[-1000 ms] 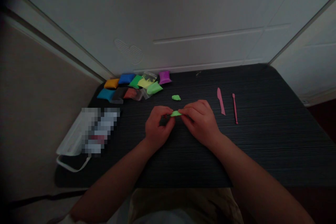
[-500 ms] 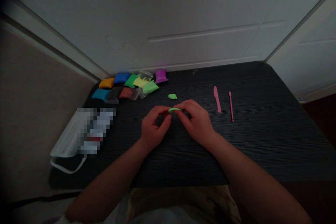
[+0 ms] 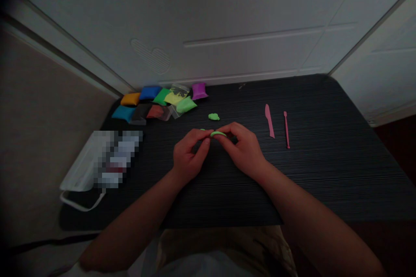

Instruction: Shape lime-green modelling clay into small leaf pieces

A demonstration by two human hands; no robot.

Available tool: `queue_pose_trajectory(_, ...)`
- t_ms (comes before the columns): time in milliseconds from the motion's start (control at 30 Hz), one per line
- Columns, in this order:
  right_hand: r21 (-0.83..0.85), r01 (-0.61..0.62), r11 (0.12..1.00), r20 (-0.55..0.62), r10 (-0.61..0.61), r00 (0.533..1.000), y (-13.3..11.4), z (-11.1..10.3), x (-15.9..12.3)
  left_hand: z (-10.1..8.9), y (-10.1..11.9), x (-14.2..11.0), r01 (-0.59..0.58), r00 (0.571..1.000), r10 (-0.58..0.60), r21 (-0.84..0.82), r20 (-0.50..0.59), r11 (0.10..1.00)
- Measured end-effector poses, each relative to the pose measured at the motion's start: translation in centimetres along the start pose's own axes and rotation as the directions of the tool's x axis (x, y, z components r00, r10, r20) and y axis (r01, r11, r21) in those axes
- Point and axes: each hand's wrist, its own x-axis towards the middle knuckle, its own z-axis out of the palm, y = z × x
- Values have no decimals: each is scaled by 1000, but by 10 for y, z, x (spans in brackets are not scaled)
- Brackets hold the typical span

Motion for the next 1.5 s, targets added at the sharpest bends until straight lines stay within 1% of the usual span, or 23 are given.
queue_pose_trajectory(67, 20, 0, 1000, 11, 0, 1000, 0, 1, 0, 1, 0, 0, 33, 999, -33, -24, -3, 999)
queue_pose_trajectory(233, 62, -18, 998, 43, 15, 999, 1, 2, -1, 5, -1, -2, 192, 981, -194, -144, -3, 971)
queue_pose_trajectory(333, 57, -29, 998, 49, 26, 998, 1, 1, -1, 6, -1, -3, 235, 971, -241, -217, 2, 948)
queue_pose_trajectory(500, 77, -63, 995, 80, 57, 995, 0, 0, 0, 7, 0, -3, 233, 970, -245, -252, -14, 939)
queue_pose_trajectory(667, 132, -103, 986, 137, 85, 987, 2, 1, 1, 8, -1, -3, 272, 959, -284, -287, 3, 918)
queue_pose_trajectory(767, 135, -109, 985, 128, 91, 988, 3, 1, 0, 8, -1, -3, 291, 953, -302, -268, 0, 918)
queue_pose_trajectory(933, 121, -113, 986, 107, 100, 989, 3, 0, 0, 8, -1, -3, 287, 955, -297, -245, -5, 926)
queue_pose_trajectory(1033, 137, -130, 982, 123, 113, 986, 3, 0, 1, 7, -1, -3, 286, 955, -297, -244, -9, 927)
queue_pose_trajectory(1167, 156, -117, 981, 149, 94, 984, 3, 0, 2, 7, -1, -2, 278, 956, -293, -252, -22, 927)
queue_pose_trajectory(1267, 148, -113, 983, 141, 92, 986, 3, 0, 2, 7, -1, -3, 277, 955, -294, -248, -34, 928)
queue_pose_trajectory(1400, 142, -125, 982, 118, 108, 987, 3, 0, 0, 8, -1, -3, 285, 953, -303, -258, -32, 923)
queue_pose_trajectory(1500, 176, -163, 971, 117, 144, 983, 5, 2, 0, 8, -1, -3, 300, 946, -322, -275, -38, 914)
